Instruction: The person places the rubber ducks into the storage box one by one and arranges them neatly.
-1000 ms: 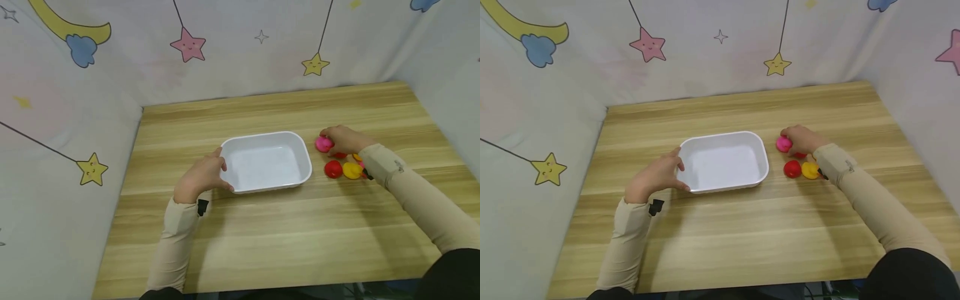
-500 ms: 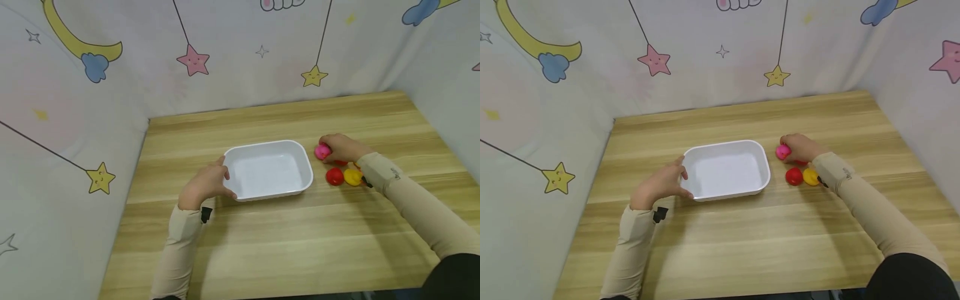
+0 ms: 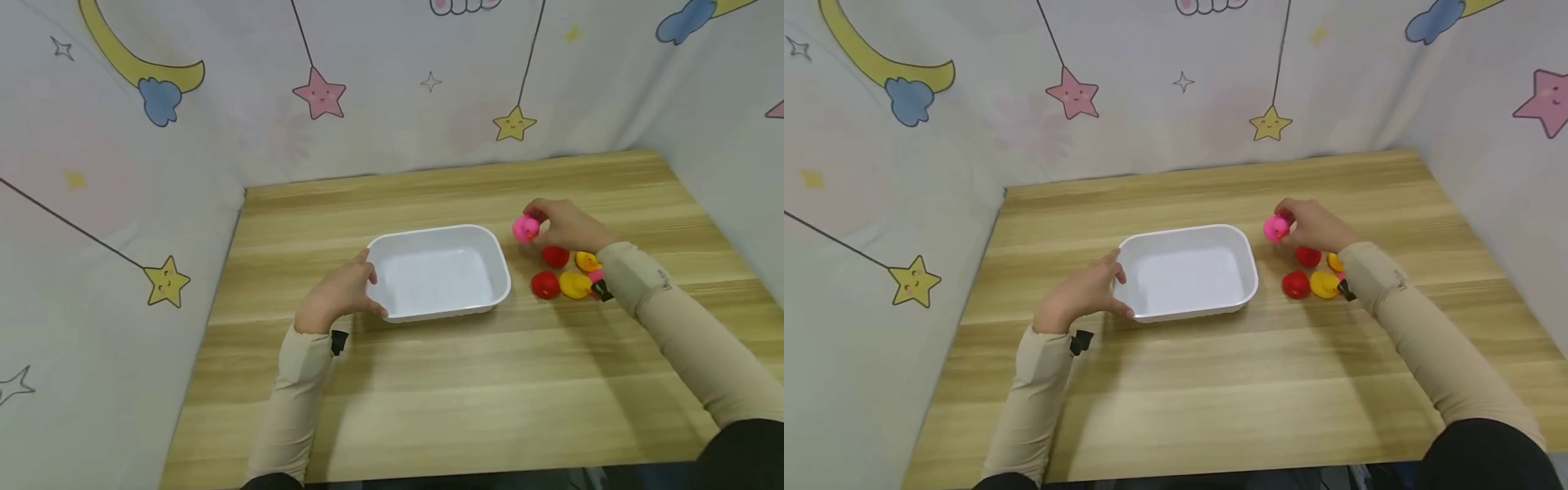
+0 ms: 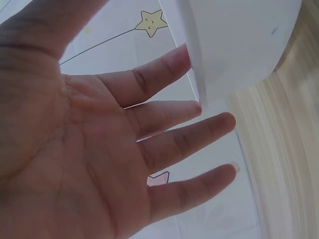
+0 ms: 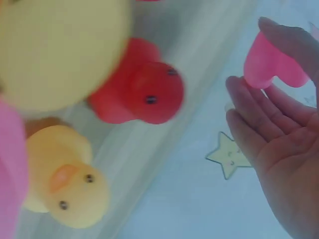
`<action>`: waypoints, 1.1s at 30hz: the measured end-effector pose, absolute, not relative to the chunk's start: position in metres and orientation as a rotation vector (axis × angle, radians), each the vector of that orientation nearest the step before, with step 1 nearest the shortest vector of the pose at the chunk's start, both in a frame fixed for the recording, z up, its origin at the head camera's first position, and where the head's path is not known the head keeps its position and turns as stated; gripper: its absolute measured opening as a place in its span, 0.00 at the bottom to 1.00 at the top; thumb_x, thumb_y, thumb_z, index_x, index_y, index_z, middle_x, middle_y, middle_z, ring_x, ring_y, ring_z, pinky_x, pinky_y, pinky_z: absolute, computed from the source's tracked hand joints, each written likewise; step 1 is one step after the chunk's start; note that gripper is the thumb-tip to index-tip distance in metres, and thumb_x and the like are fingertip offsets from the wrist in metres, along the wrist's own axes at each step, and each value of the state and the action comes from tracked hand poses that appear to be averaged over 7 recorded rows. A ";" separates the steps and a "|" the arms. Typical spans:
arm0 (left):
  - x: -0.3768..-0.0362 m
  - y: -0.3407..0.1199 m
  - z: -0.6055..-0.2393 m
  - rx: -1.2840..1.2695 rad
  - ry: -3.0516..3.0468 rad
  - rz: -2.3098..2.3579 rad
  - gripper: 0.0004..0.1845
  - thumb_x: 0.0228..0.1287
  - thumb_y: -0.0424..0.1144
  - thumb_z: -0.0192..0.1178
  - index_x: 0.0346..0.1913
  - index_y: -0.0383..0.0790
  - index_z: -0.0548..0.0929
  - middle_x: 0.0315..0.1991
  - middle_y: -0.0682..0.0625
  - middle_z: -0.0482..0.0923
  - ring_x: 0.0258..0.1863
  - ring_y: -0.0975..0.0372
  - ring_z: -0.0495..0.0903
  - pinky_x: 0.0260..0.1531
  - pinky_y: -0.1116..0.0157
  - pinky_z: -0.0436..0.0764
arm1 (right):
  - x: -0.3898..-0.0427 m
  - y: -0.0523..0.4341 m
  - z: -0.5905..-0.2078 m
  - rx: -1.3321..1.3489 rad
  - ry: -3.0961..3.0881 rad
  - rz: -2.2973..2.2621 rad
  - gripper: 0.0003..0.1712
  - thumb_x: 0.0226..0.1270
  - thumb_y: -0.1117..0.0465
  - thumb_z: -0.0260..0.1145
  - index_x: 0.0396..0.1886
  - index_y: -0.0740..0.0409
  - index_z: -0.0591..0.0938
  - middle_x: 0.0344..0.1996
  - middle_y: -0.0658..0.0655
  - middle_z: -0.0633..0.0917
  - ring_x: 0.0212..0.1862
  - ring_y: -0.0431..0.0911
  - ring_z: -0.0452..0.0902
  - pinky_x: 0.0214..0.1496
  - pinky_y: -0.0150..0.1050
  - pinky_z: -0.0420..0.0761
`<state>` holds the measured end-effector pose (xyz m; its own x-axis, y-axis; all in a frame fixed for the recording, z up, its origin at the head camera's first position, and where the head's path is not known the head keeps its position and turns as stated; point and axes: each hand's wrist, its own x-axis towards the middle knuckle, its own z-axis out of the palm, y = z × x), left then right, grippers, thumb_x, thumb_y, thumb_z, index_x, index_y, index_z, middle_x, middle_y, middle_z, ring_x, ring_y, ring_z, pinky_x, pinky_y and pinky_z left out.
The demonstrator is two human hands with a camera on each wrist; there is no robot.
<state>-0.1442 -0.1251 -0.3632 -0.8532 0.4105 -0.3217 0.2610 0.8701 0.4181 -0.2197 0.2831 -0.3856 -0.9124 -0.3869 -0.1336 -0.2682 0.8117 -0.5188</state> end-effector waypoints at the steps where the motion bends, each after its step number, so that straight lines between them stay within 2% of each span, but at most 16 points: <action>1: -0.144 -0.125 -0.363 0.489 2.631 0.521 0.34 0.36 0.49 0.76 0.47 0.35 0.77 0.71 0.37 0.43 0.43 0.52 0.73 0.42 0.60 0.73 | -0.220 0.282 -0.382 -0.505 2.757 -0.776 0.31 0.49 0.64 0.71 0.54 0.66 0.71 0.49 0.64 0.78 0.51 0.57 0.72 0.55 0.55 0.69; 3: -0.144 -0.126 -0.363 0.492 2.629 0.529 0.40 0.36 0.49 0.76 0.54 0.34 0.73 0.71 0.37 0.43 0.50 0.51 0.72 0.47 0.59 0.72 | -0.219 0.280 -0.375 -0.501 2.742 -0.845 0.31 0.51 0.63 0.71 0.55 0.65 0.71 0.51 0.64 0.77 0.53 0.56 0.71 0.57 0.56 0.67; 6: -0.143 -0.130 -0.365 0.481 2.616 0.535 0.52 0.37 0.49 0.76 0.65 0.32 0.62 0.71 0.35 0.42 0.61 0.49 0.65 0.56 0.58 0.67 | -0.218 0.271 -0.370 -0.534 2.708 -0.943 0.33 0.52 0.58 0.73 0.57 0.64 0.72 0.52 0.62 0.77 0.54 0.56 0.71 0.59 0.56 0.66; 10: -0.144 -0.133 -0.366 0.451 2.611 0.560 0.59 0.37 0.49 0.76 0.68 0.28 0.52 0.69 0.31 0.41 0.65 0.47 0.59 0.61 0.57 0.62 | -0.216 0.257 -0.364 -0.537 2.670 -1.058 0.35 0.51 0.53 0.73 0.58 0.59 0.73 0.54 0.58 0.76 0.56 0.53 0.70 0.59 0.52 0.67; 11: -0.144 -0.133 -0.366 0.446 2.616 0.567 0.59 0.36 0.49 0.76 0.68 0.27 0.52 0.69 0.30 0.43 0.65 0.47 0.59 0.61 0.57 0.62 | -0.215 0.252 -0.362 -0.526 2.660 -1.090 0.35 0.51 0.54 0.73 0.58 0.58 0.73 0.54 0.57 0.76 0.56 0.52 0.70 0.59 0.51 0.68; 13: -0.145 -0.133 -0.366 0.456 2.630 0.571 0.56 0.35 0.49 0.77 0.65 0.25 0.58 0.66 0.30 0.54 0.61 0.48 0.65 0.58 0.58 0.65 | -0.213 0.244 -0.359 -0.503 2.648 -1.131 0.36 0.51 0.53 0.73 0.60 0.56 0.72 0.55 0.55 0.76 0.58 0.51 0.70 0.58 0.50 0.68; 17: -0.147 -0.133 -0.366 0.481 2.655 0.555 0.45 0.33 0.49 0.78 0.54 0.29 0.69 0.49 0.42 0.72 0.45 0.54 0.73 0.48 0.61 0.72 | -0.211 0.225 -0.352 -0.475 2.611 -1.244 0.37 0.51 0.53 0.73 0.62 0.54 0.71 0.55 0.55 0.76 0.58 0.49 0.71 0.57 0.45 0.71; 19: -0.148 -0.132 -0.365 0.483 2.660 0.545 0.39 0.33 0.49 0.78 0.48 0.32 0.71 0.42 0.46 0.73 0.39 0.57 0.72 0.43 0.62 0.73 | -0.210 0.215 -0.351 -0.479 2.582 -1.314 0.37 0.51 0.53 0.73 0.62 0.54 0.71 0.54 0.54 0.77 0.55 0.48 0.72 0.54 0.40 0.73; 22: -0.150 -0.131 -0.364 0.473 2.655 0.541 0.36 0.32 0.49 0.78 0.44 0.35 0.71 0.38 0.49 0.74 0.36 0.58 0.72 0.40 0.63 0.73 | -0.213 0.200 -0.351 -0.499 2.545 -1.363 0.37 0.50 0.51 0.74 0.60 0.52 0.72 0.51 0.52 0.78 0.52 0.46 0.75 0.49 0.34 0.75; 26: -0.151 -0.129 -0.363 0.465 2.651 0.532 0.37 0.32 0.50 0.78 0.45 0.35 0.71 0.39 0.49 0.75 0.37 0.58 0.73 0.40 0.63 0.73 | -0.218 0.178 -0.352 -0.490 2.443 -1.403 0.37 0.47 0.51 0.75 0.59 0.52 0.74 0.50 0.51 0.78 0.50 0.45 0.75 0.47 0.33 0.77; 33: -0.148 -0.130 -0.363 0.451 2.651 0.537 0.41 0.32 0.50 0.78 0.49 0.32 0.71 0.40 0.46 0.77 0.36 0.58 0.74 0.40 0.63 0.74 | -0.221 0.132 -0.363 -0.529 2.257 -1.447 0.33 0.44 0.59 0.77 0.53 0.55 0.77 0.47 0.54 0.80 0.46 0.48 0.76 0.47 0.37 0.77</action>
